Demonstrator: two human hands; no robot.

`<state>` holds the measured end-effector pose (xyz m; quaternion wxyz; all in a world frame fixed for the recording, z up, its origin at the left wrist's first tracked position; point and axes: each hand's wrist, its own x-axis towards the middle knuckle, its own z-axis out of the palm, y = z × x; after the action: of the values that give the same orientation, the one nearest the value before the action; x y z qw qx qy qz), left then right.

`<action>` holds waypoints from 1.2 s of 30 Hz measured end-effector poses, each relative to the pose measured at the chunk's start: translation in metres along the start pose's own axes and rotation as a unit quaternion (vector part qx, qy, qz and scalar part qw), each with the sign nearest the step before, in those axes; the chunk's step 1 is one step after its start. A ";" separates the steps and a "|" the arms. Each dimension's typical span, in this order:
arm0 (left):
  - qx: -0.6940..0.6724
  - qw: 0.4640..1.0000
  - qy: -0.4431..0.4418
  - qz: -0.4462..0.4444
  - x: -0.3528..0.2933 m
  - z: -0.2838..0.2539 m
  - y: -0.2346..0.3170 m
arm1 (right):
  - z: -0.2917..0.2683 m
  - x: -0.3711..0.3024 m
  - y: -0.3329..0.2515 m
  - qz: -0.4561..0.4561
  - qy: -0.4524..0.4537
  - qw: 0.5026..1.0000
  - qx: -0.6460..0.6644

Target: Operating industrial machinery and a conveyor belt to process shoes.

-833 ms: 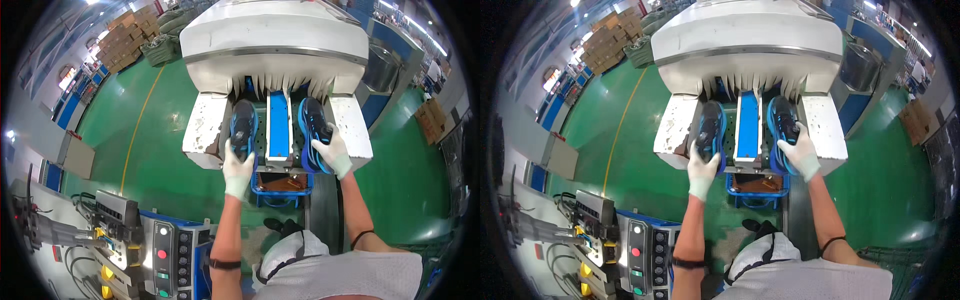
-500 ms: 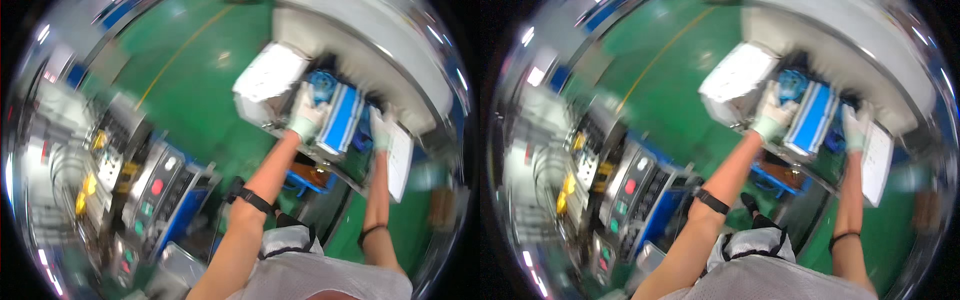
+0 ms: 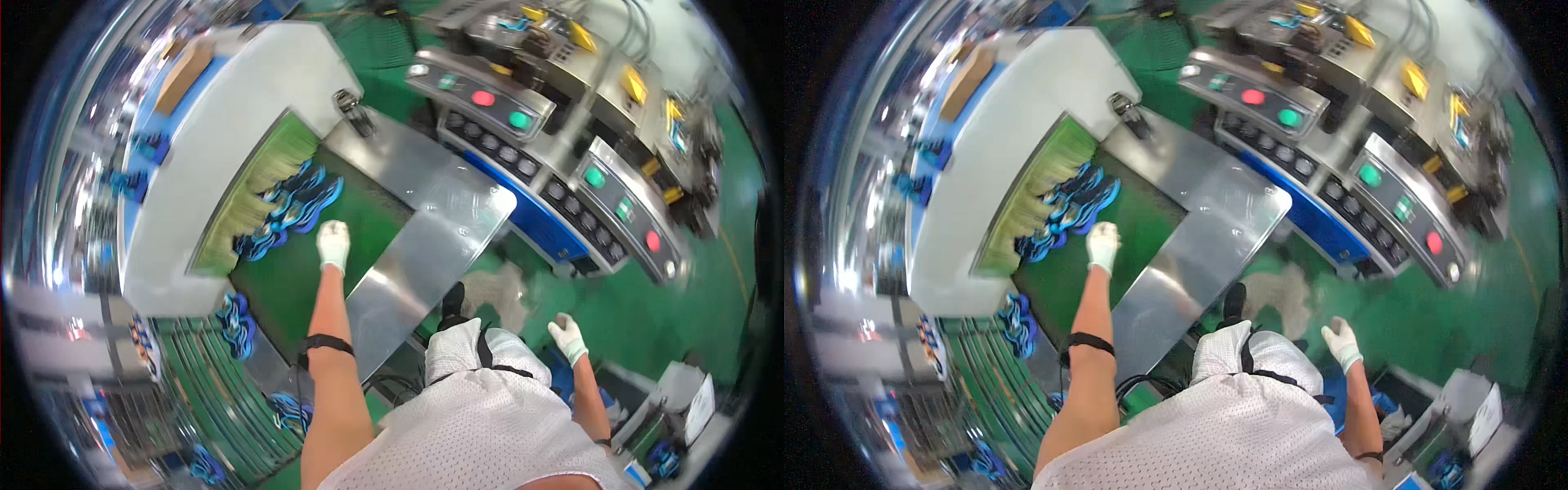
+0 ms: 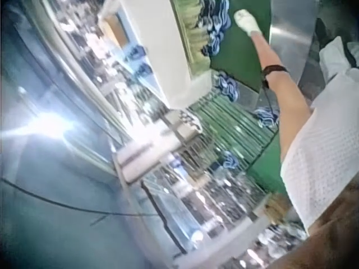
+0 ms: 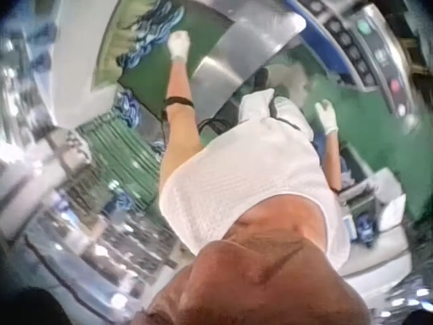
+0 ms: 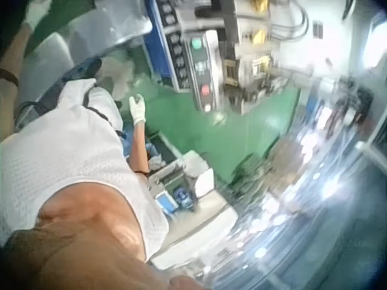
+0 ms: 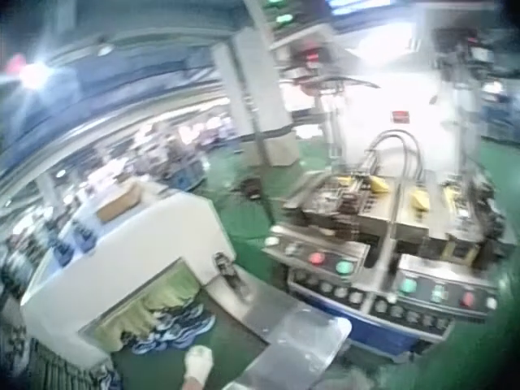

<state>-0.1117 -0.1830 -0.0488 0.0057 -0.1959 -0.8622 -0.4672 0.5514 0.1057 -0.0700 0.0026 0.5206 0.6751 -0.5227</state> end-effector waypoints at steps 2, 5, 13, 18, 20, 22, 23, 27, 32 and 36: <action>0.018 0.984 0.164 -0.060 0.020 -0.087 -0.059 | 0.028 0.035 -0.011 0.015 -0.056 0.997 -0.046; -0.099 0.956 0.104 -0.254 0.005 -0.097 -0.082 | 0.029 0.040 -0.034 0.070 -0.030 0.992 -0.105; 0.128 0.961 0.150 -0.194 0.113 -0.171 -0.187 | 0.062 0.083 -0.119 0.144 -0.053 0.959 -0.238; 0.228 0.960 0.109 -0.122 0.176 -0.192 -0.243 | 0.120 0.132 -0.218 0.068 -0.080 0.950 -0.295; 0.194 0.966 0.134 -0.109 0.175 -0.180 -0.236 | 0.139 0.149 -0.249 0.043 -0.077 0.960 -0.264; 0.202 0.963 0.148 -0.102 0.157 -0.195 -0.242 | 0.176 0.168 -0.315 -0.015 -0.158 0.944 -0.289; 0.196 0.964 0.157 -0.085 0.151 -0.194 -0.237 | 0.184 0.173 -0.320 -0.038 -0.159 0.956 -0.245; 0.140 0.981 0.098 -0.093 0.091 -0.184 -0.185 | 0.253 0.162 -0.382 -0.136 -0.218 0.946 -0.197; 0.000 0.989 -0.009 -0.151 0.011 -0.125 -0.081 | 0.316 0.089 -0.485 -0.245 -0.302 0.897 -0.212; -0.119 0.971 -0.131 -0.162 -0.001 -0.057 0.040 | 0.296 0.075 -0.496 -0.350 -0.289 0.864 -0.219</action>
<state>-0.1066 -0.2097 0.0150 -0.2064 -0.1128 -0.8139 -0.5313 0.0073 -0.0073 0.1033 0.1279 0.0619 0.8790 -0.4551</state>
